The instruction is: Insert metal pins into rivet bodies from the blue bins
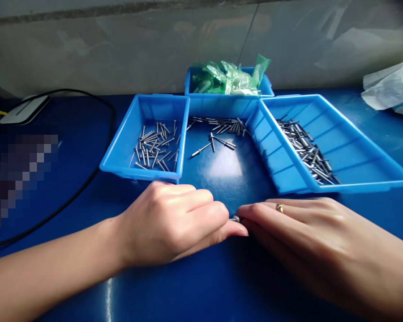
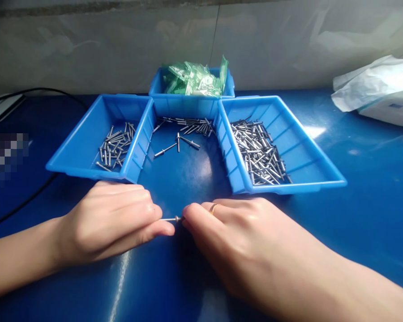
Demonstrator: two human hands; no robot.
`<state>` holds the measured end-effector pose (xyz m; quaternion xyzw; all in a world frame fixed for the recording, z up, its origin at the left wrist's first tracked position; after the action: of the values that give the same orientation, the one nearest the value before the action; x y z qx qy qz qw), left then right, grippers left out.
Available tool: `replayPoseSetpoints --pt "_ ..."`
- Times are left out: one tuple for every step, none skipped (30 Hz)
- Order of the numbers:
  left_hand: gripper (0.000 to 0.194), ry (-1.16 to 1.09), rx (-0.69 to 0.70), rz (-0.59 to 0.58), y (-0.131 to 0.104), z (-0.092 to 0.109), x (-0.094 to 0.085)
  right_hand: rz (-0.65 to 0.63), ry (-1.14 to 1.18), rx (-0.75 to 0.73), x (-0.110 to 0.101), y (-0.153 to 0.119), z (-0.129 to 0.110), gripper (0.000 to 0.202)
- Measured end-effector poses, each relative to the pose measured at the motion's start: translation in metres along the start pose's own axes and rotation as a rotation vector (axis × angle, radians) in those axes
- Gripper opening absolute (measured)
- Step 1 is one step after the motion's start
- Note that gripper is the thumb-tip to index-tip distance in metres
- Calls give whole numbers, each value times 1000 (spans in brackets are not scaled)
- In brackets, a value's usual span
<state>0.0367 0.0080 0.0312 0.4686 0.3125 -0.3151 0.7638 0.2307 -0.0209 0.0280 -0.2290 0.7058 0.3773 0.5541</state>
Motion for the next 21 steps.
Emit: replayPoseSetpoints --pt "45 -11 -6 -2 0 0 0 19 9 2 -1 0 0 38" --pt "40 -24 -11 -5 0 0 0 25 24 2 -2 0 -1 38" --pt "36 -36 -13 -6 0 0 1 25 47 -1 -3 0 -1 38" --pt "32 -51 -12 -2 1 0 1 16 68 -2 -3 1 -1 38" --pt "30 -63 -10 8 1 1 1 3 88 -6 -3 2 -1 39" --pt "30 -75 -8 18 2 1 1 -12 103 -8 -2 3 -2 39" --pt "31 -88 -5 25 2 1 0 -23 113 -10 -2 4 -2 39" --pt "31 -103 -4 23 3 1 0 -30 120 -10 -1 4 -2 40" --pt "30 -118 -9 10 3 1 0 -32 125 -4 -1 4 -2 41" --pt "31 -137 -11 8 3 1 -1 -33 133 2 -1 4 -1 41" --pt "32 -157 -13 3 3 1 -1 -39 147 5 -1 4 -1 42" --pt "32 -172 -15 -3 2 1 -2 -48 156 8 -1 3 -1 42" --pt "31 -177 -10 -6 2 2 -2 -51 159 13 0 3 0 42" --pt "29 -169 2 -5 1 3 -1 -41 152 15 0 2 0 43" --pt "26 -153 16 0 0 3 -1 -25 140 12 -1 3 0 45" --pt "25 -138 30 8 0 4 0 -10 124 7 -1 3 0 46" --pt "24 -126 34 15 -1 5 1 8 102 6 -2 4 0 47" --pt "26 -116 27 29 -1 4 1 23 83 7 -2 4 -1 48" --pt "27 -105 10 30 -2 3 3 29 68 8 -3 5 -2 48" --pt "28 -92 -12 22 -2 2 4 31 55 11 -3 5 -2 47" --pt "29 -76 -30 11 -2 1 5 36 43 20 -4 5 -2 47"
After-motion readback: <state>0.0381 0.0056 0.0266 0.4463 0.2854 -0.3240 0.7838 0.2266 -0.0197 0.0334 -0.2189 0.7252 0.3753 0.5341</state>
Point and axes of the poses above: each hand's wrist, its own y-axis towards the middle knuckle, its own x-axis out of the palm, z = x × y, the point moved 5 cm from there along y, towards the middle knuckle, and after that the axes turned 11 degrees about -y, right-handed, at the moved point
